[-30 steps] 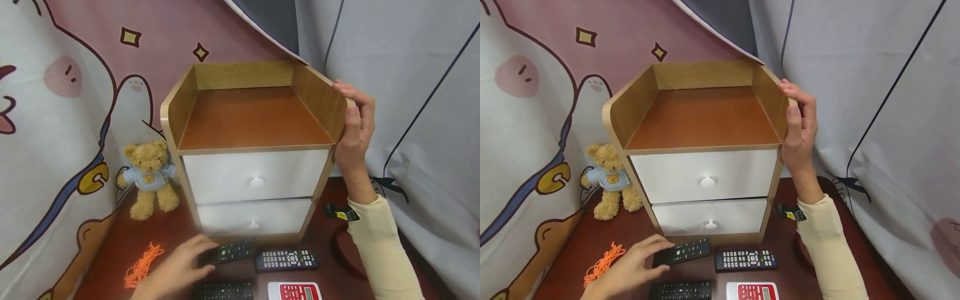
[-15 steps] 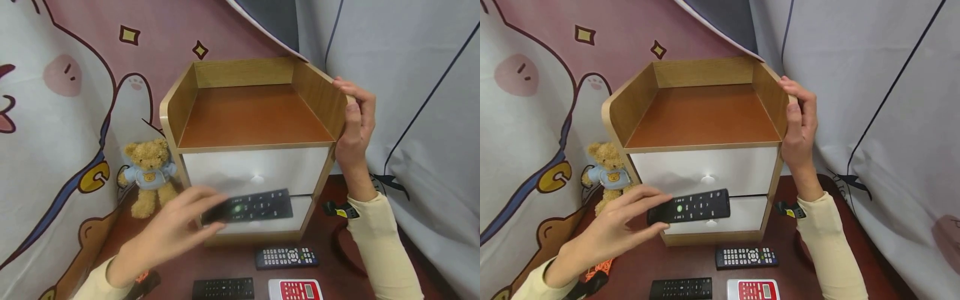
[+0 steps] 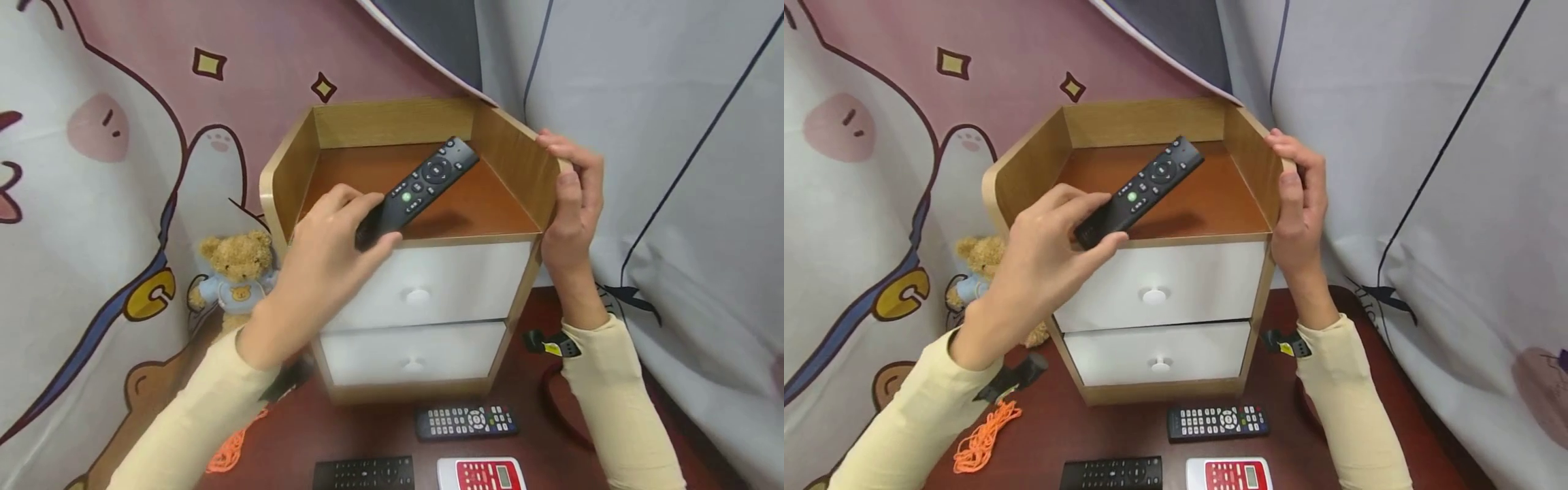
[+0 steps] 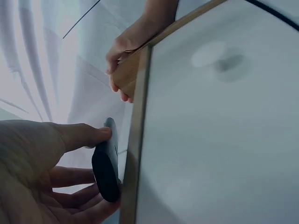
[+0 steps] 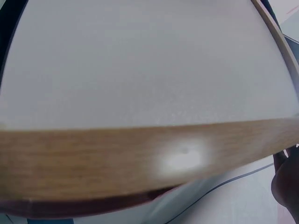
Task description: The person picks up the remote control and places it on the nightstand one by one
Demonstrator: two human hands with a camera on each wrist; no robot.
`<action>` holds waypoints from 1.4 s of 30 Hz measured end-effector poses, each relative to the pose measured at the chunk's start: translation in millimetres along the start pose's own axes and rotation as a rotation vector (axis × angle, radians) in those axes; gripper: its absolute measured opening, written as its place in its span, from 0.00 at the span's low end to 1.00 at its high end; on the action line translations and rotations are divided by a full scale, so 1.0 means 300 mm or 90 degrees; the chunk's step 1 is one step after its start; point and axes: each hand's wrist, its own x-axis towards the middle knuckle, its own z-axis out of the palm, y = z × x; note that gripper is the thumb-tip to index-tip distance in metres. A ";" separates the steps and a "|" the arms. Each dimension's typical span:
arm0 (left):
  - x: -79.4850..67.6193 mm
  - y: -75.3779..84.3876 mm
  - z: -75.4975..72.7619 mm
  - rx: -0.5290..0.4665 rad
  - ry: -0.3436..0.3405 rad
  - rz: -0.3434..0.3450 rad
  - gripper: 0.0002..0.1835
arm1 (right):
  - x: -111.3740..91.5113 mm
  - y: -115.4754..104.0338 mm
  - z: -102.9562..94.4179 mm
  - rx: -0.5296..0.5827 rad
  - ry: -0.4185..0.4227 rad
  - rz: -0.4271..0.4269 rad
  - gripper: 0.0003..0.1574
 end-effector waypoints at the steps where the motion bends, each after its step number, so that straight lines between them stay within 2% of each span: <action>1: 0.018 0.007 0.009 0.005 -0.011 -0.010 0.23 | -0.004 0.000 -0.002 -0.003 -0.003 0.002 0.20; 6: 0.105 0.049 0.047 0.033 -0.086 -0.054 0.22 | -0.014 -0.005 -0.004 -0.010 -0.016 0.007 0.21; 10: 0.179 0.066 0.078 0.079 -0.138 -0.086 0.19 | -0.007 -0.012 0.003 -0.008 -0.012 0.008 0.21; 15: 0.226 0.075 0.117 0.135 -0.178 -0.103 0.14 | -0.006 -0.009 0.005 0.004 -0.005 0.000 0.20; 20: 0.243 0.087 0.151 0.158 -0.209 -0.121 0.14 | -0.009 0.002 0.011 0.012 -0.007 -0.001 0.20; 25: 0.251 0.110 0.173 0.149 -0.221 -0.123 0.19 | -0.004 0.006 0.005 0.011 -0.008 0.001 0.20; 33: 0.215 0.141 0.206 0.118 -0.249 -0.053 0.30 | -0.009 0.004 -0.009 -0.017 -0.017 0.002 0.20; 39: 0.201 0.145 0.240 0.048 -0.237 -0.027 0.35 | -0.006 0.007 -0.009 0.004 -0.018 0.002 0.20; 42: 0.192 0.146 0.248 0.026 -0.217 -0.003 0.36 | -0.001 0.010 -0.007 0.010 -0.016 -0.002 0.19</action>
